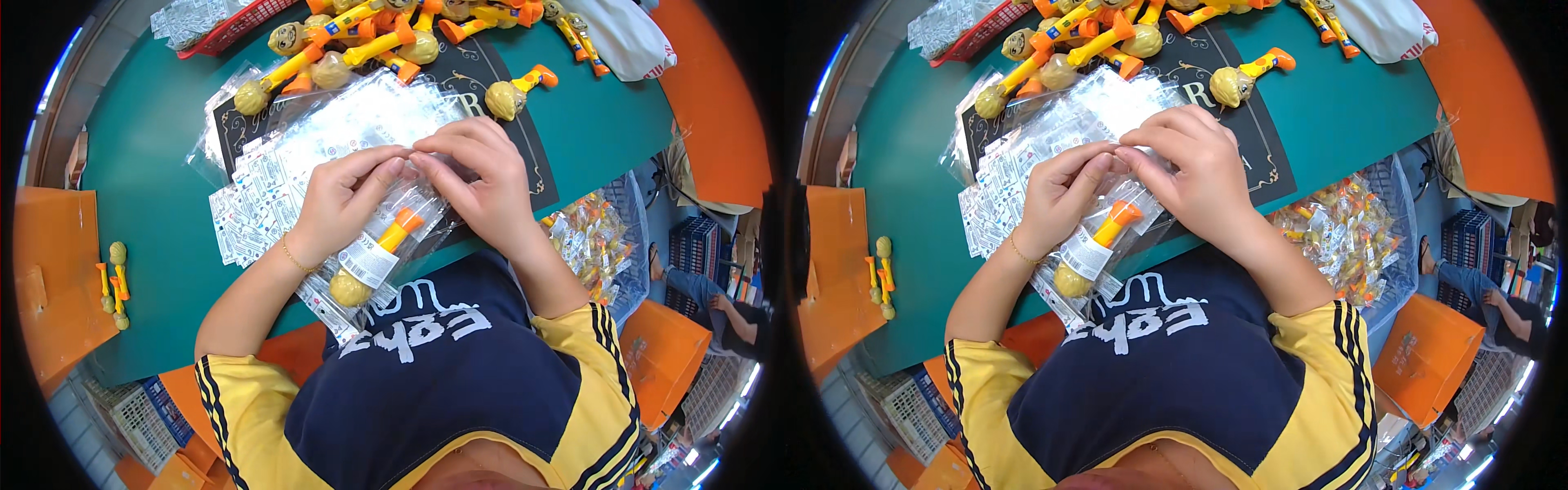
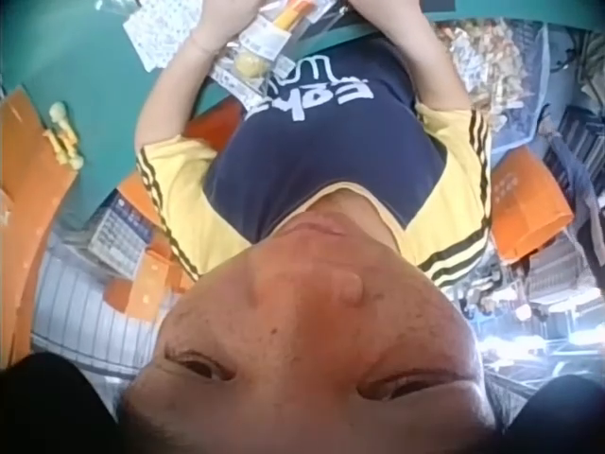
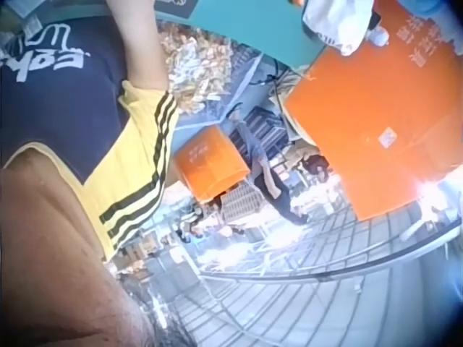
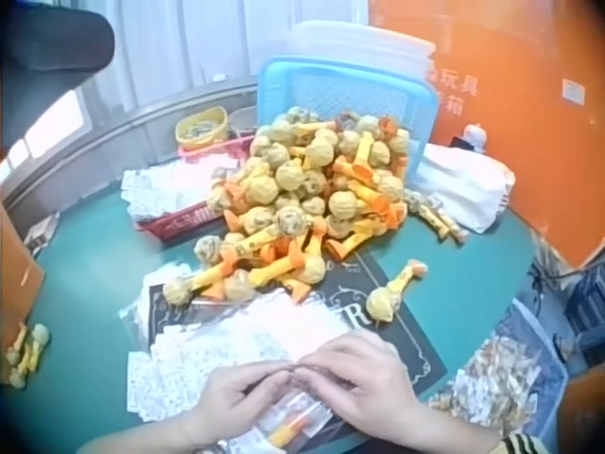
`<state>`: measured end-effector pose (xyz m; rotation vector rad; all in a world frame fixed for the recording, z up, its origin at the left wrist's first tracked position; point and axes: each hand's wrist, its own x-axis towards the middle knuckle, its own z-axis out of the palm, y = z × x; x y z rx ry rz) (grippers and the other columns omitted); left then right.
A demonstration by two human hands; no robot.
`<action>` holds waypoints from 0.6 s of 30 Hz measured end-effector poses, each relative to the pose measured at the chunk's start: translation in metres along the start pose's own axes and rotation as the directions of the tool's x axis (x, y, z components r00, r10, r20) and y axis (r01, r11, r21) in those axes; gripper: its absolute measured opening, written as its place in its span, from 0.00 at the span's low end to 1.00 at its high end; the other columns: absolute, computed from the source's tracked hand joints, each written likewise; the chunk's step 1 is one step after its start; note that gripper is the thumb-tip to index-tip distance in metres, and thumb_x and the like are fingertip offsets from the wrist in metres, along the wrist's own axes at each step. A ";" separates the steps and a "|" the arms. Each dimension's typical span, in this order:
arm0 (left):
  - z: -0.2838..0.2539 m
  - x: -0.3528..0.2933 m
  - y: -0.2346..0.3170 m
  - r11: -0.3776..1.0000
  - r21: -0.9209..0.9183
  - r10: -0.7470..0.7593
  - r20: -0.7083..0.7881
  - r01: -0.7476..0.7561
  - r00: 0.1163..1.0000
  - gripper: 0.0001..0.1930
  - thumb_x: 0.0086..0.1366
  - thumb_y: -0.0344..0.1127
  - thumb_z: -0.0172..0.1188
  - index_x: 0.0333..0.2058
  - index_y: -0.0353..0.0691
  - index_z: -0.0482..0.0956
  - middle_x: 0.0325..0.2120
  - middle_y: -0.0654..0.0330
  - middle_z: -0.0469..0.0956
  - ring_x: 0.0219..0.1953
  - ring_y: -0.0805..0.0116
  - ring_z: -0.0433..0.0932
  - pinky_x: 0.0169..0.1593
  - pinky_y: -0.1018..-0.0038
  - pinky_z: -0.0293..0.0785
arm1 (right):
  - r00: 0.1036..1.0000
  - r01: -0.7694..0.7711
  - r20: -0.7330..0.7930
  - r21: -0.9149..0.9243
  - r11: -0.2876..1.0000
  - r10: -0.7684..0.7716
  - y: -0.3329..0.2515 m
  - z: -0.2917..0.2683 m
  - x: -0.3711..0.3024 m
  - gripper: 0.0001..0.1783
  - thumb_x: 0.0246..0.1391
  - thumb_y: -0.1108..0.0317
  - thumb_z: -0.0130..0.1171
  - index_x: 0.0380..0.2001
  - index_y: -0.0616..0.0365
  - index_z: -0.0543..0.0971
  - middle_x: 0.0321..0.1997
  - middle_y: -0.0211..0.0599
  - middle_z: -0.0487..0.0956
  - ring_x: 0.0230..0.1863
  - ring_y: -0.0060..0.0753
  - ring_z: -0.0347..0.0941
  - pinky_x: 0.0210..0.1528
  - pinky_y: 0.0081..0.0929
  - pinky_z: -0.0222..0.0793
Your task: Manually placing small toy figurines into plastic bags and sealing them with stickers.
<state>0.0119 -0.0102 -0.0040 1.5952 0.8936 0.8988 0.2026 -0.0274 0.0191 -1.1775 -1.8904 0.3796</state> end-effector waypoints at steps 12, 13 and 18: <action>0.002 -0.001 0.006 1.000 0.025 -0.002 0.006 0.002 1.000 0.10 0.65 0.30 0.52 0.41 0.31 0.77 0.30 0.56 0.81 0.33 0.74 0.79 0.38 0.80 0.72 | 0.991 -0.006 -0.133 -0.087 0.996 -0.006 0.009 -0.009 -0.001 0.05 0.45 0.75 0.59 0.28 0.62 0.75 0.31 0.39 0.74 0.33 0.35 0.71 0.36 0.26 0.66; 0.002 -0.001 0.005 0.999 -0.035 -0.018 -0.016 0.017 1.000 0.10 0.65 0.30 0.51 0.41 0.32 0.76 0.30 0.57 0.81 0.33 0.75 0.78 0.40 0.80 0.72 | 0.980 -0.061 -0.197 -0.097 0.993 0.041 0.019 -0.022 -0.001 0.05 0.47 0.74 0.59 0.28 0.62 0.74 0.31 0.38 0.74 0.34 0.31 0.70 0.37 0.25 0.66; -0.005 0.007 -0.005 0.992 -0.107 -0.071 -0.080 0.062 0.994 0.11 0.68 0.33 0.46 0.43 0.33 0.73 0.32 0.59 0.78 0.36 0.74 0.77 0.40 0.81 0.70 | 0.911 -0.370 -0.163 0.090 0.925 0.380 0.046 -0.117 -0.028 0.04 0.52 0.74 0.55 0.31 0.62 0.73 0.37 0.29 0.71 0.34 0.16 0.65 0.35 0.15 0.61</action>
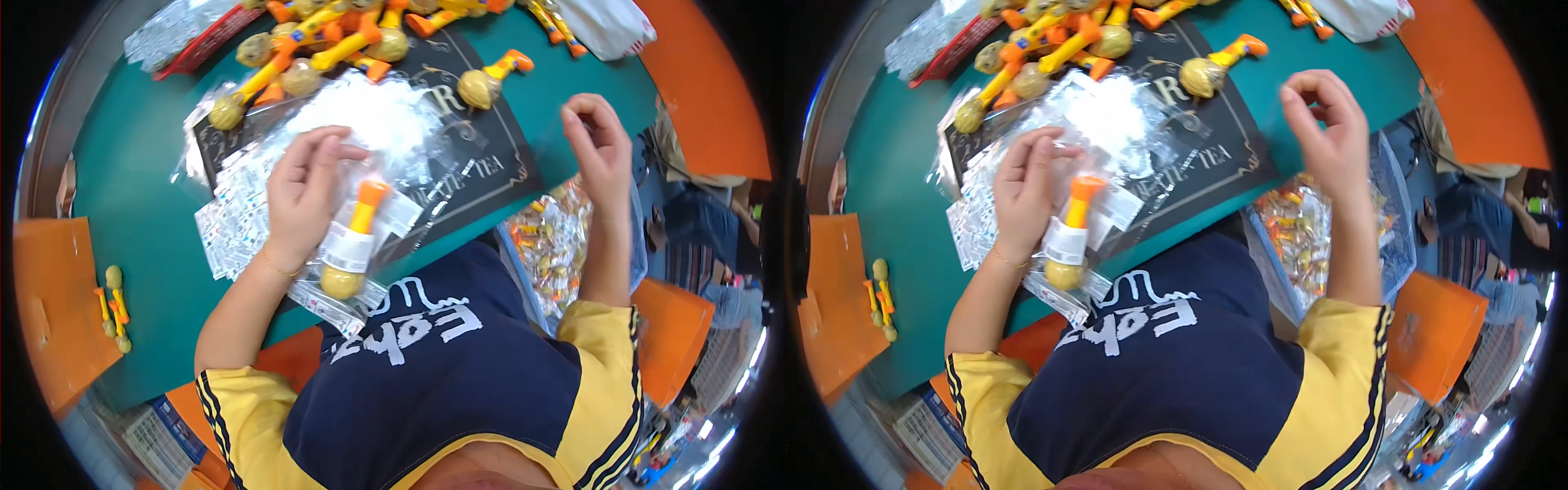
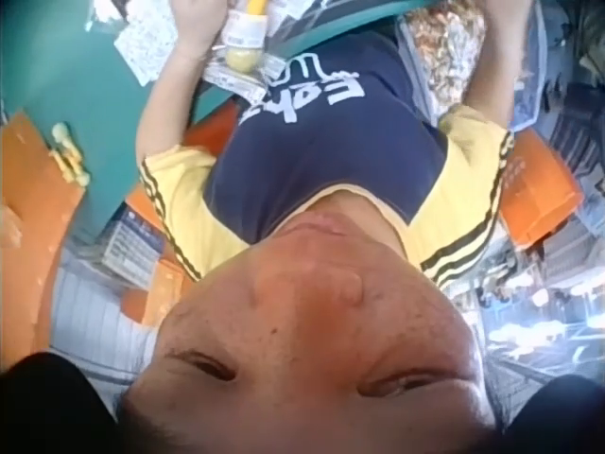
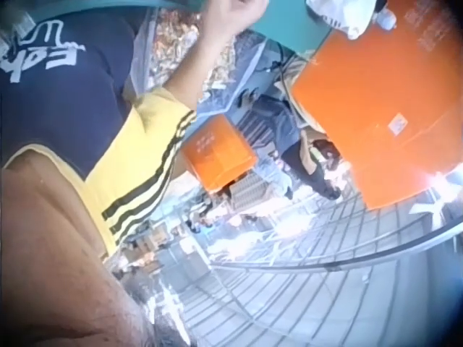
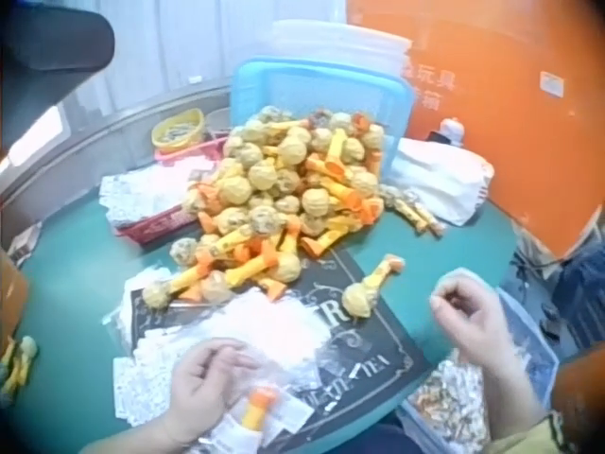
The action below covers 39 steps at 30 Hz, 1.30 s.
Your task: Manually placing small toy figurines into plastic bags and sealing them with stickers.
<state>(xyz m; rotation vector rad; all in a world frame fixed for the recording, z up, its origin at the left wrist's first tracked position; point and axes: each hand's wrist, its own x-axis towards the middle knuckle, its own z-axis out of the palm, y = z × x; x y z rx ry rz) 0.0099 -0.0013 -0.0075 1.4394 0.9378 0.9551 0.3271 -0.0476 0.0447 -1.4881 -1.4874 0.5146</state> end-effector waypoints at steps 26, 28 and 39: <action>0.003 -0.010 0.003 0.972 -0.218 0.063 -0.119 -0.088 0.991 0.11 0.70 0.36 0.43 0.45 0.37 0.67 0.38 0.60 0.70 0.34 0.71 0.79 0.35 0.83 0.69 | 0.383 0.191 0.820 -0.521 0.832 0.425 0.023 0.026 -0.054 0.16 0.52 0.61 0.55 0.35 0.65 0.78 0.34 0.50 0.79 0.34 0.44 0.77 0.34 0.36 0.70; 0.001 -0.009 0.005 0.971 -0.222 0.061 -0.106 -0.084 0.992 0.11 0.70 0.36 0.43 0.45 0.36 0.67 0.37 0.61 0.70 0.34 0.71 0.79 0.34 0.83 0.69 | 0.212 0.151 0.918 -0.371 0.916 0.336 -0.021 0.028 -0.038 0.16 0.52 0.61 0.57 0.34 0.66 0.78 0.31 0.48 0.79 0.30 0.41 0.77 0.31 0.32 0.70; 0.005 -0.013 0.008 0.941 -0.269 0.190 -0.086 -0.206 0.978 0.11 0.71 0.36 0.41 0.46 0.37 0.64 0.32 0.60 0.71 0.34 0.71 0.79 0.33 0.84 0.68 | 0.781 -0.592 0.591 0.597 0.541 0.202 -0.040 0.123 -0.040 0.12 0.53 0.73 0.58 0.41 0.63 0.71 0.33 0.33 0.74 0.33 0.22 0.74 0.37 0.18 0.70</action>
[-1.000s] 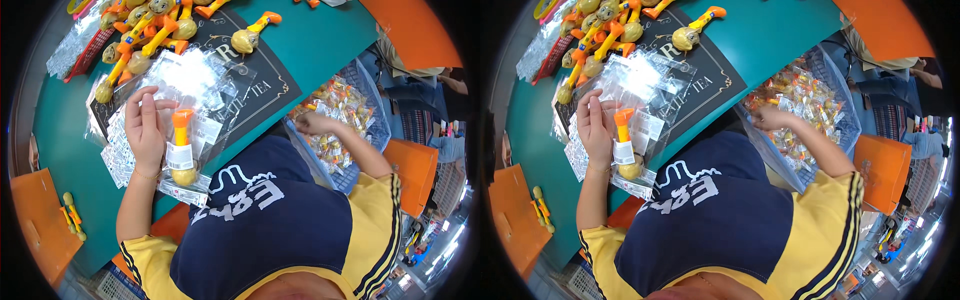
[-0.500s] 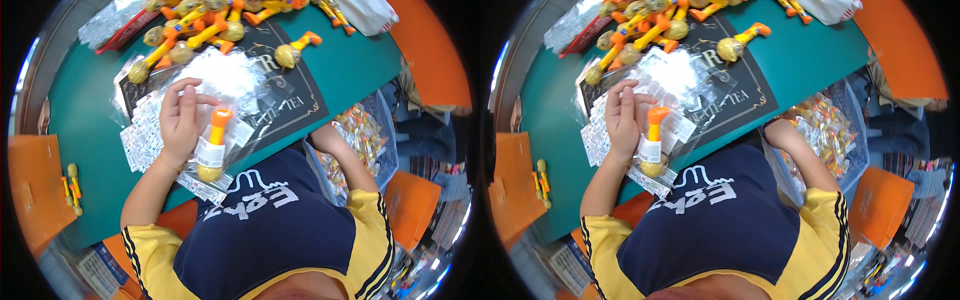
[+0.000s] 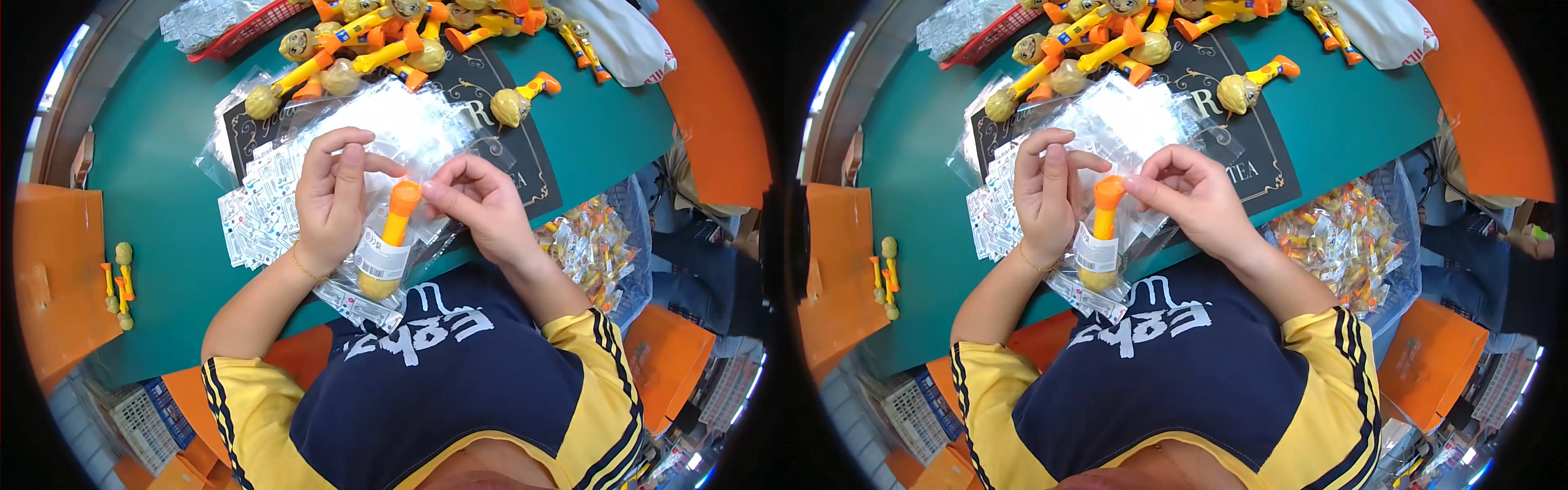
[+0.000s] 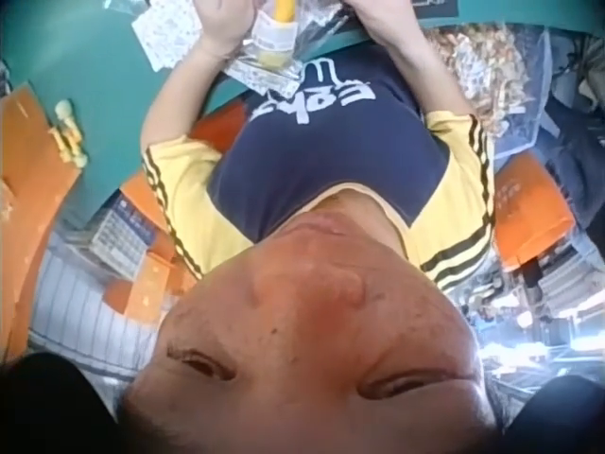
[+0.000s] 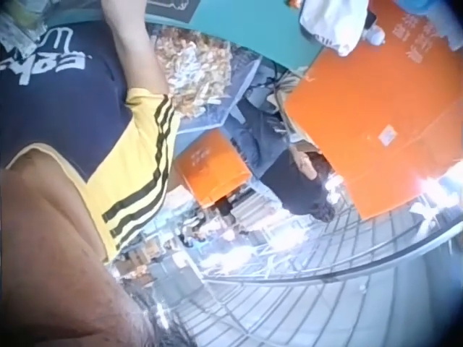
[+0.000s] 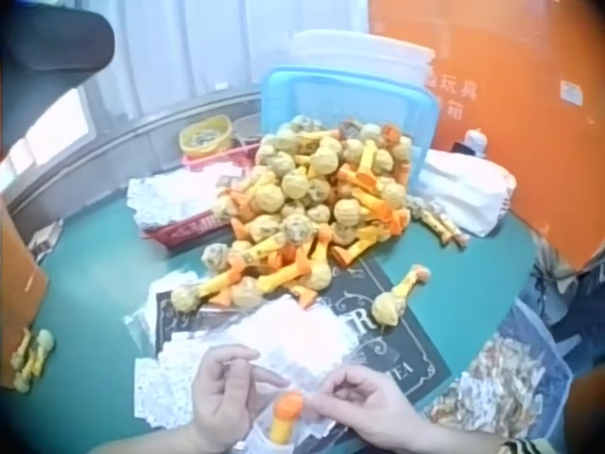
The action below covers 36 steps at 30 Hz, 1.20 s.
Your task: Manually placing small toy figurines into plastic bags and sealing them with stickers.
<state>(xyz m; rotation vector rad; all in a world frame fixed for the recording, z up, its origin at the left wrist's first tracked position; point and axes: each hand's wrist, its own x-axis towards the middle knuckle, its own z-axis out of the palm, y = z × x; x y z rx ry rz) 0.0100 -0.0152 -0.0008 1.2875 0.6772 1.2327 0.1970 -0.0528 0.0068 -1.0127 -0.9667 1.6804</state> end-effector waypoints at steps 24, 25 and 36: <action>0.002 0.001 0.003 0.999 0.014 -0.039 -0.153 0.042 0.987 0.06 0.71 0.36 0.40 0.42 0.44 0.62 0.30 0.49 0.79 0.13 0.90 0.53 0.17 0.89 0.49 | 0.994 0.106 -0.060 0.292 0.951 -0.092 0.011 0.015 0.000 0.04 0.58 0.69 0.51 0.34 0.55 0.68 0.38 0.31 0.71 0.37 0.18 0.68 0.40 0.18 0.65; 0.002 0.001 0.003 0.999 0.016 -0.039 -0.151 0.042 0.988 0.06 0.71 0.36 0.40 0.42 0.44 0.62 0.30 0.49 0.79 0.13 0.90 0.53 0.17 0.89 0.49 | 0.997 0.048 -0.076 0.312 0.949 -0.025 0.009 0.016 0.001 0.05 0.58 0.68 0.52 0.35 0.55 0.68 0.38 0.30 0.72 0.37 0.17 0.68 0.39 0.17 0.65; 0.003 0.001 0.010 0.974 -0.088 -0.211 -0.037 0.207 0.977 0.15 0.67 0.34 0.50 0.49 0.37 0.63 0.37 0.53 0.77 0.40 0.75 0.75 0.38 0.84 0.69 | 0.990 0.112 -0.109 0.222 0.969 -0.090 0.013 0.011 0.006 0.07 0.56 0.72 0.55 0.37 0.59 0.72 0.34 0.29 0.74 0.35 0.16 0.71 0.39 0.13 0.68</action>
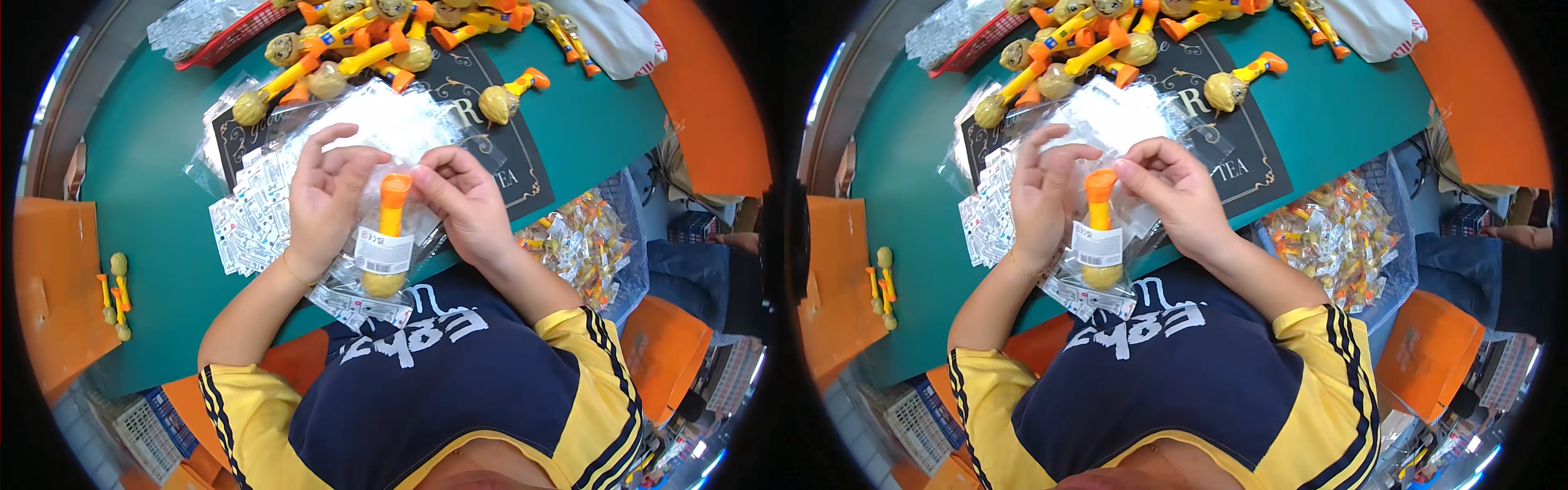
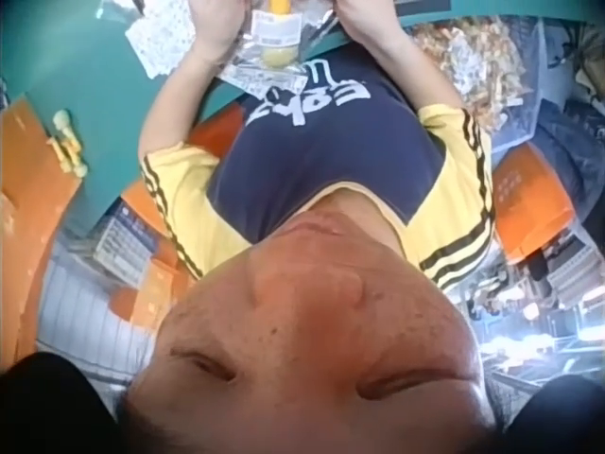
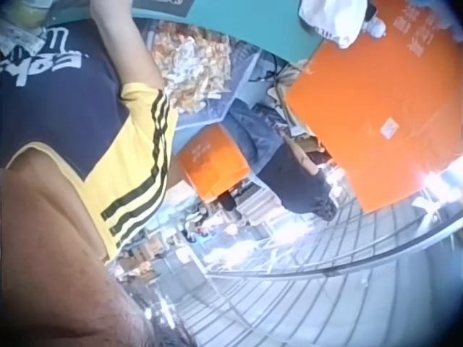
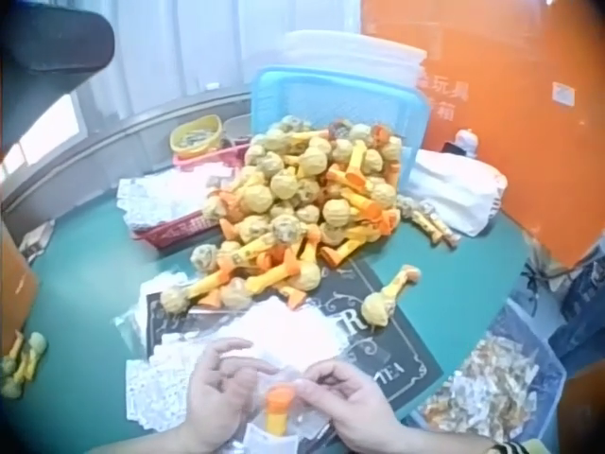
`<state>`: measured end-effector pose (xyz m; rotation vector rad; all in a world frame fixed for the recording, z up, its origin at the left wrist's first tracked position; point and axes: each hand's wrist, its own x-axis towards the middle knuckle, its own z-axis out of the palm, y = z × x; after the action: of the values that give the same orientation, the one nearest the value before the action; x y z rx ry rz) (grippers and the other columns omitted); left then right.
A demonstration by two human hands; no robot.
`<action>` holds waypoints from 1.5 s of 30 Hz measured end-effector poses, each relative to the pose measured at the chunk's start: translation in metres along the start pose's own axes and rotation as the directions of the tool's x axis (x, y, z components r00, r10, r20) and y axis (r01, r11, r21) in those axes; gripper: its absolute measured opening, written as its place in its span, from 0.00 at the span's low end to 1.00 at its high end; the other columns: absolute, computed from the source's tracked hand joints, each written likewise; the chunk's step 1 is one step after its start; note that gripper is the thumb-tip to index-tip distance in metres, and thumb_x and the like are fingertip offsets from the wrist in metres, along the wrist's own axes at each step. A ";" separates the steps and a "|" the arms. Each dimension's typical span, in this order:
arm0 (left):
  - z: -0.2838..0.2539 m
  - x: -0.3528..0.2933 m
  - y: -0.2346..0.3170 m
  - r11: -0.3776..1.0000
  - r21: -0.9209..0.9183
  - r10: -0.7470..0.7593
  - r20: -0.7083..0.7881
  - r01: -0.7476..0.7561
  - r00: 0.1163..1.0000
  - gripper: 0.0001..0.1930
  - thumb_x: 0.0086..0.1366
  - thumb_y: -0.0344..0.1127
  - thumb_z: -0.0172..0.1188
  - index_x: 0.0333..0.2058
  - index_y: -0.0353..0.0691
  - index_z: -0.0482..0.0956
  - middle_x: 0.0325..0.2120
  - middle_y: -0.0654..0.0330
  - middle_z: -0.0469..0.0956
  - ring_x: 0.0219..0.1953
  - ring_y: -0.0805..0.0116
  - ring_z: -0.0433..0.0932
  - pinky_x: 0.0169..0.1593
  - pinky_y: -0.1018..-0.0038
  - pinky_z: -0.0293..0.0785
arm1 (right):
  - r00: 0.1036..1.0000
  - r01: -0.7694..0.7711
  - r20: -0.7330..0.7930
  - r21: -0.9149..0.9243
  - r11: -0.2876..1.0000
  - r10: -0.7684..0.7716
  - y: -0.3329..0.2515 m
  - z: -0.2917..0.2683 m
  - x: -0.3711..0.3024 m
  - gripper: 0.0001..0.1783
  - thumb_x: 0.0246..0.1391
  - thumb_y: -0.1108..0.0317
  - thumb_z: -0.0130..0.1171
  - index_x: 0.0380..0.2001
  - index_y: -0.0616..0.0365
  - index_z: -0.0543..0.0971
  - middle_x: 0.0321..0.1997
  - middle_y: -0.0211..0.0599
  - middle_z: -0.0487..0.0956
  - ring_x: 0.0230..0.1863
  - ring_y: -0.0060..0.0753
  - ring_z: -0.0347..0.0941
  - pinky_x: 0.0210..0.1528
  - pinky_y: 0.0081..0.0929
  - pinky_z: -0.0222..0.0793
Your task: Manually placing small toy figurines into plastic bags and sealing them with stickers.
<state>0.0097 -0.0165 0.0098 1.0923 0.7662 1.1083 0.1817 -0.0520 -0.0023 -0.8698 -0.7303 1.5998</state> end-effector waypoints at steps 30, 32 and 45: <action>-0.017 0.012 -0.014 0.946 -0.277 -0.141 0.118 0.169 0.983 0.04 0.67 0.29 0.48 0.30 0.41 0.68 0.26 0.66 0.68 0.28 0.81 0.68 0.35 0.84 0.67 | 0.989 -0.028 0.149 0.162 0.986 0.003 -0.014 -0.024 0.012 0.04 0.56 0.76 0.47 0.28 0.54 0.68 0.26 0.28 0.64 0.28 0.22 0.59 0.34 0.22 0.59; -0.018 0.013 -0.015 0.920 -0.345 -0.120 0.201 0.185 0.972 0.06 0.66 0.28 0.47 0.28 0.43 0.65 0.25 0.67 0.66 0.27 0.80 0.65 0.36 0.84 0.65 | 0.985 -0.035 0.170 0.160 0.986 0.007 -0.016 -0.026 0.014 0.06 0.56 0.76 0.47 0.27 0.54 0.67 0.26 0.28 0.63 0.28 0.23 0.58 0.34 0.22 0.58; -0.016 0.012 -0.012 0.908 -0.364 -0.107 0.279 0.208 0.954 0.09 0.67 0.29 0.47 0.26 0.45 0.63 0.22 0.68 0.64 0.24 0.80 0.63 0.47 0.66 0.72 | 0.894 0.231 0.434 -0.230 0.945 -0.113 -0.033 -0.039 0.013 0.06 0.54 0.74 0.48 0.23 0.56 0.67 0.29 0.33 0.66 0.30 0.24 0.62 0.36 0.21 0.60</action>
<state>0.0029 -0.0016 -0.0066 0.7951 0.3992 0.9102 0.2307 -0.0323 0.0017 -0.6363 -1.3257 1.5577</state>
